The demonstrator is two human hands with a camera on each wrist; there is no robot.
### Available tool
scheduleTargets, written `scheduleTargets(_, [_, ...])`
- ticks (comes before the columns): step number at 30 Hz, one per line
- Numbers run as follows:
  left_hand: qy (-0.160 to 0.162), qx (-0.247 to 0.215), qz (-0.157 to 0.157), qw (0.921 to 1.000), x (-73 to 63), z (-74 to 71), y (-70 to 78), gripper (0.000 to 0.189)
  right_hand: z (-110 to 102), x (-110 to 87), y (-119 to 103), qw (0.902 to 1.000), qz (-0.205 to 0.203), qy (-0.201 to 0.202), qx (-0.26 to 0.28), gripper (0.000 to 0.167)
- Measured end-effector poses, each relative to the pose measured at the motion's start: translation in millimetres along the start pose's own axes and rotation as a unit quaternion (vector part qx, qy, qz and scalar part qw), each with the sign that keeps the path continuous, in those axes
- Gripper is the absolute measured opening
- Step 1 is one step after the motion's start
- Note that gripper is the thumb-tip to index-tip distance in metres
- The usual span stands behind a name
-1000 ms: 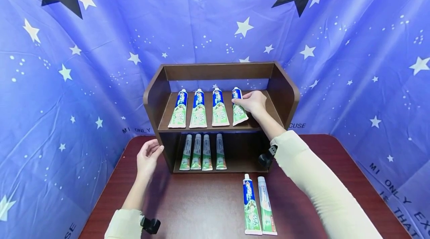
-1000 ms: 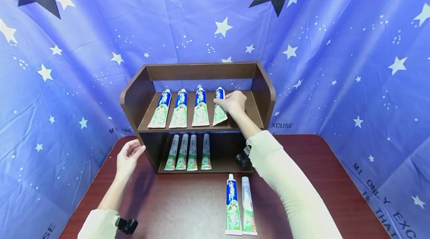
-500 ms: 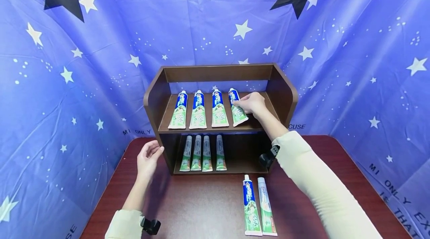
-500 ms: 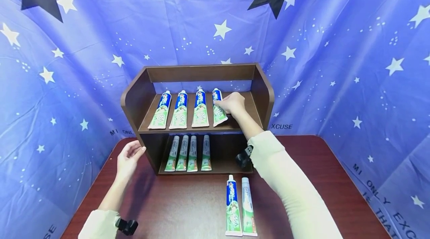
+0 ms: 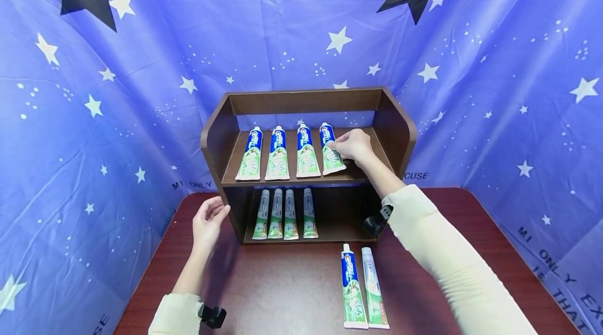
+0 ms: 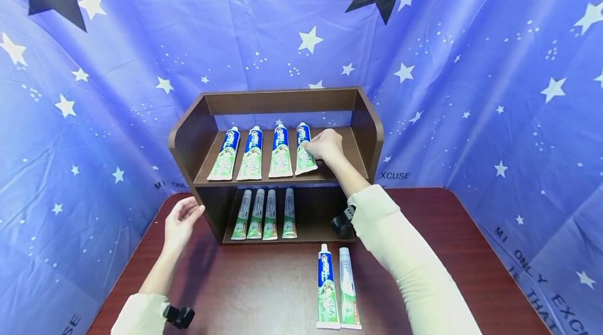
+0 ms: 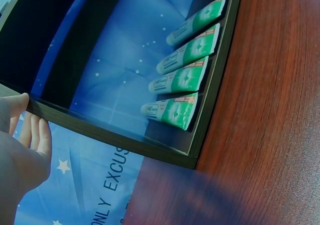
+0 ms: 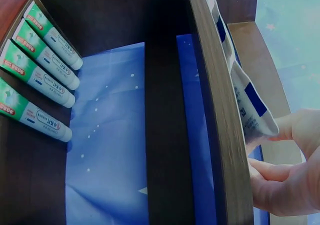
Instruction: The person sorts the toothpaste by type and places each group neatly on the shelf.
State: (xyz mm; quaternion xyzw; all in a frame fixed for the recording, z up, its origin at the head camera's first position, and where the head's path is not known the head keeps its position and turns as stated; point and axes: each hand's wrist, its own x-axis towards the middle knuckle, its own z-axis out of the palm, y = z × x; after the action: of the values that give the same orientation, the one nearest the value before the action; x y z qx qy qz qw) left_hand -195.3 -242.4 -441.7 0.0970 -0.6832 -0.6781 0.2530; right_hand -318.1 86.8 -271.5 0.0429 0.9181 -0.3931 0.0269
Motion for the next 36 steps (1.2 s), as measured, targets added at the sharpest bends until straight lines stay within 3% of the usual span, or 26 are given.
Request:
scheduleTargets(22, [-0.001, 0.006, 0.006, 1.0, -1.0, 0.9, -0.3, 0.024, -7.0, -11.9, 6.2, 0.9982, -0.035, 0.009, -0.049, 0.037])
scheduleTargets(36, [0.001, 0.0, 0.0, 1.0, -0.1, 1.0, 2.5, 0.027, -34.5, -53.3, 27.9, 0.9905, -0.133, 0.035, 0.006, 0.035])
